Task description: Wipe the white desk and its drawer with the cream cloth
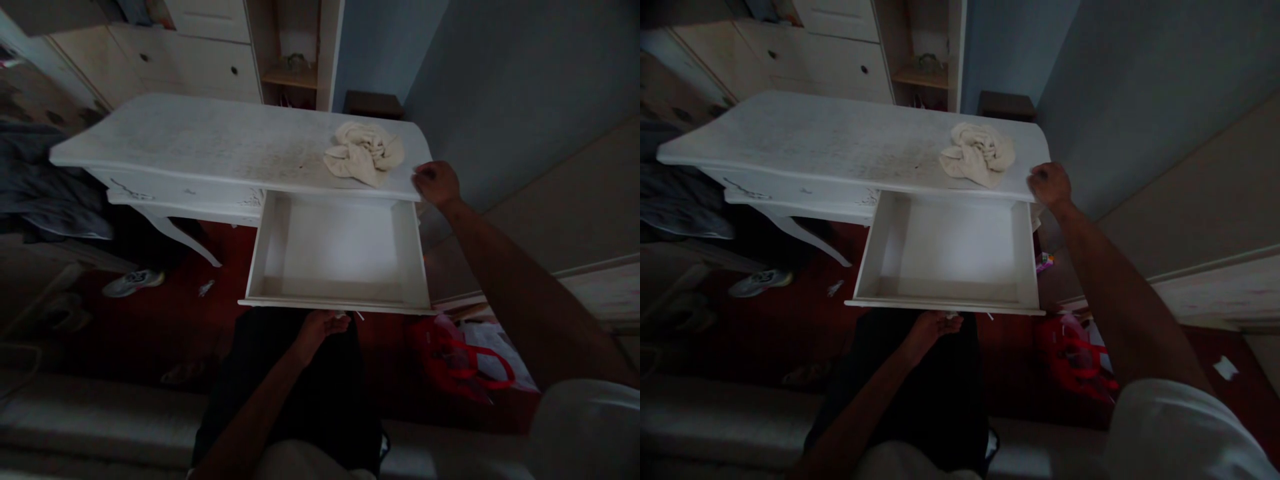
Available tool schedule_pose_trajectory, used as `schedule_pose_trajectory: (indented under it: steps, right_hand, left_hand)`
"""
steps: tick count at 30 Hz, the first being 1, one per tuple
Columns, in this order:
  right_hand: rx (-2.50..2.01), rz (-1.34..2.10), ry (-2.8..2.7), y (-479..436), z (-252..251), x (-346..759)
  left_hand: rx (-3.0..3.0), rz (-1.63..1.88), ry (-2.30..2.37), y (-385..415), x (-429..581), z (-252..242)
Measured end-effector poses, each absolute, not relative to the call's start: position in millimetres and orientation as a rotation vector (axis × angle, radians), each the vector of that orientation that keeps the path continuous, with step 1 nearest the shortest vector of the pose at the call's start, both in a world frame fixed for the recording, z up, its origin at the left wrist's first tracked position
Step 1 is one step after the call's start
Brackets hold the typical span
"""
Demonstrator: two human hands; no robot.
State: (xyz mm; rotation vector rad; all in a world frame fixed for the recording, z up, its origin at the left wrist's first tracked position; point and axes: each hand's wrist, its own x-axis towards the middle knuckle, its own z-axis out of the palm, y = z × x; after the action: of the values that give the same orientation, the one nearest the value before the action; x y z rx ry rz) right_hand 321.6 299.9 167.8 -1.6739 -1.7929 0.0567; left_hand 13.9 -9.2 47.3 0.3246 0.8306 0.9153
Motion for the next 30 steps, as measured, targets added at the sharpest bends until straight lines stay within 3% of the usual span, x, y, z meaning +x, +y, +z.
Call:
schedule_pose_trajectory:
  steps: [10,22,30]
  right_hand:
    - [-1.697,-0.042,-1.808,287.4,171.7,312.7]
    - [-1.606,-0.066,-1.773,284.0,164.9,311.5]
    - [-1.641,-0.069,-1.757,281.5,162.4,308.1]
  left_hand:
    - [0.416,0.882,0.842,-1.1,1.0,92.9]
    - [0.339,0.886,0.819,61.9,3.7,82.0]
    - [0.226,0.843,0.911,116.4,18.0,104.1]
